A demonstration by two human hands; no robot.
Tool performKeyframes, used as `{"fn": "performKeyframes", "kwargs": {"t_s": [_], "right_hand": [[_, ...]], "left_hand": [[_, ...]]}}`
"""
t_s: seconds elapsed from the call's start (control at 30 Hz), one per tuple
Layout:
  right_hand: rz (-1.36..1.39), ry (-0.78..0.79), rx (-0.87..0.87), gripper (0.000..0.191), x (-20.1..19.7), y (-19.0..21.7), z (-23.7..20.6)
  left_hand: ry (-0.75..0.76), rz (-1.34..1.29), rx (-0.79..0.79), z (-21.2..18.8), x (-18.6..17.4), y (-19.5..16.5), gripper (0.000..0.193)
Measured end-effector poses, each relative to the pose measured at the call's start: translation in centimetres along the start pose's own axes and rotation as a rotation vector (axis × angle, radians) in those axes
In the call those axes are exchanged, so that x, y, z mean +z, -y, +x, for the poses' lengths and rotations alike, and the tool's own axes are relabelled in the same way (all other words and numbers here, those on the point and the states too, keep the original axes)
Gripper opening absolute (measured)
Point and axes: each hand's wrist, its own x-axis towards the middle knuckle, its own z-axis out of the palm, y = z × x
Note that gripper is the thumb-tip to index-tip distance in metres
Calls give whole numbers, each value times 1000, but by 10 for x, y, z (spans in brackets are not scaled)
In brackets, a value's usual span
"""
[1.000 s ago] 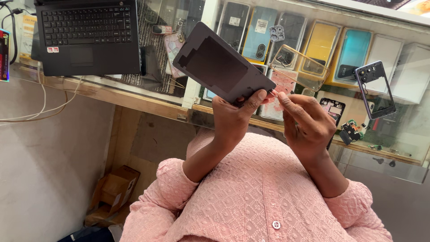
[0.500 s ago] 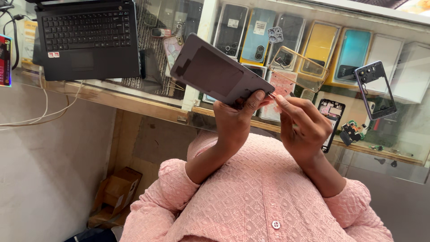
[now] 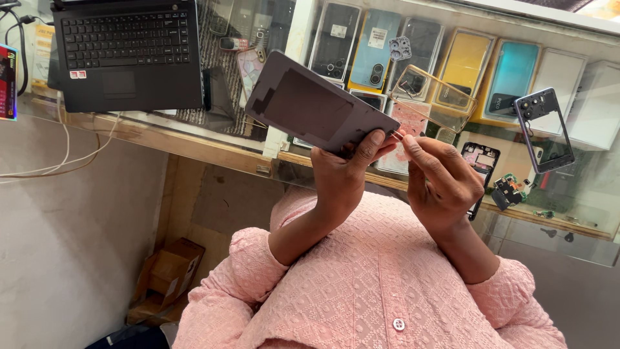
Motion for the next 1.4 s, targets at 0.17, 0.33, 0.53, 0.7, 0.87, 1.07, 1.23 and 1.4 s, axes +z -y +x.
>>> {"fn": "performKeyframes", "kwargs": {"t_s": [0.17, 0.33, 0.53, 0.7, 0.87, 1.07, 1.23, 1.4], "right_hand": [[-14, 30, 13, 31, -1, 4, -2], [30, 83, 41, 30, -2, 3, 2], [139, 125, 82, 27, -3, -3, 4], [212, 49, 132, 24, 2, -6, 0], [147, -68, 76, 27, 1, -9, -4], [4, -55, -3, 28, 0, -10, -2], [-105, -69, -55, 27, -2, -10, 4], [-73, -21, -51, 26, -2, -13, 7]], "left_hand": [[-6, 18, 57, -3, 0, 0, 16], [10, 18, 88, -4, -1, 0, 15], [6, 71, 73, -1, -5, 2, 15], [-15, 84, 47, -1, 3, 5, 16], [-21, -25, 1, -1, 10, 2, 16], [1, 18, 71, 1, 13, 0, 16], [-8, -1, 52, 2, 16, -3, 17], [3, -2, 82, 7, 15, -5, 16]]}}
